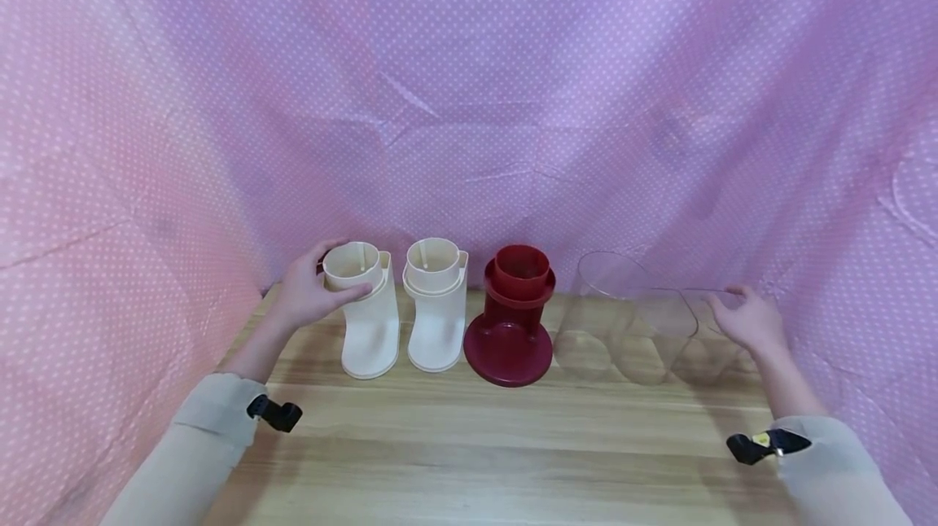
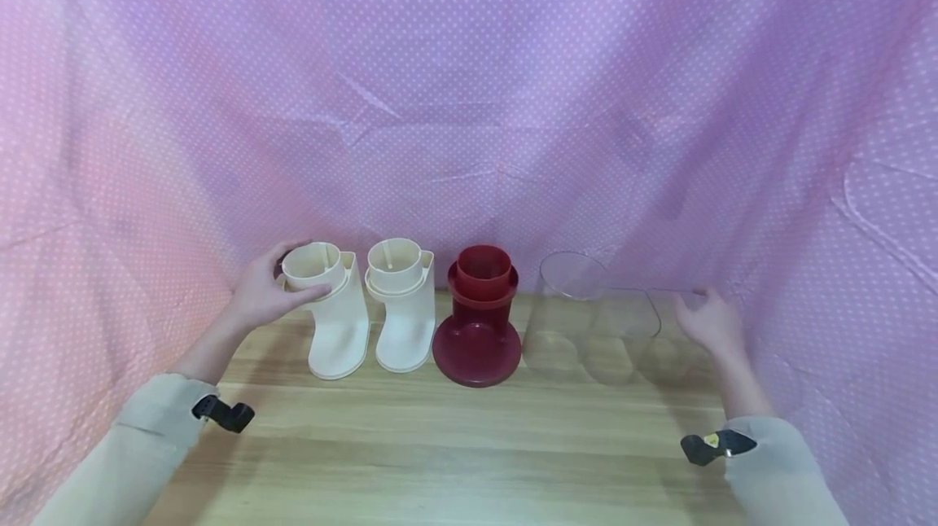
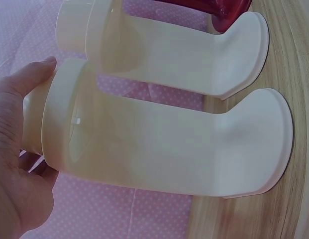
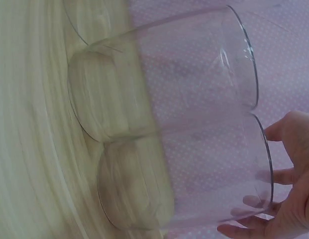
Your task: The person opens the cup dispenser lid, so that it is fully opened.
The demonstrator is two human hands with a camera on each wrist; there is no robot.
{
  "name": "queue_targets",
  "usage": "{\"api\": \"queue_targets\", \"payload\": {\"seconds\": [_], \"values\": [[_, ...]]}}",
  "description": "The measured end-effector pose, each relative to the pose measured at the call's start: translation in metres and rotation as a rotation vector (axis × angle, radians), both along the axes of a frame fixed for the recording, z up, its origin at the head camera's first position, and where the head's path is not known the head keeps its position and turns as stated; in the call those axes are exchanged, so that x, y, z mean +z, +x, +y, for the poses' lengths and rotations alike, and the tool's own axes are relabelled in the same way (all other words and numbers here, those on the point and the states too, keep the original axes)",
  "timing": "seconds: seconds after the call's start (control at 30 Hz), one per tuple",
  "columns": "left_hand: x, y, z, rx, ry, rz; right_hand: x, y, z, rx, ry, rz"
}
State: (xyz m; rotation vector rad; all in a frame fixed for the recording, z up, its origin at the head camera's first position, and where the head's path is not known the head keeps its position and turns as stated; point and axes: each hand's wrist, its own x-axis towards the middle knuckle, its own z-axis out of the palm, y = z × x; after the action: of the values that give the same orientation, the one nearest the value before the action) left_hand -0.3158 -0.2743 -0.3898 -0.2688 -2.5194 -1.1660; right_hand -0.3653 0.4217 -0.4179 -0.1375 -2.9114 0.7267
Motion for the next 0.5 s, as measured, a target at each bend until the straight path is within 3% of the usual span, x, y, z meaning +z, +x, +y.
{"api": "queue_targets", "payload": {"seconds": [0.5], "values": [[-0.0027, 0.0007, -0.0008, -0.019, -0.019, 0.058, -0.0079, 0.0020, 0.0053, 0.036, -0.006, -0.024]]}}
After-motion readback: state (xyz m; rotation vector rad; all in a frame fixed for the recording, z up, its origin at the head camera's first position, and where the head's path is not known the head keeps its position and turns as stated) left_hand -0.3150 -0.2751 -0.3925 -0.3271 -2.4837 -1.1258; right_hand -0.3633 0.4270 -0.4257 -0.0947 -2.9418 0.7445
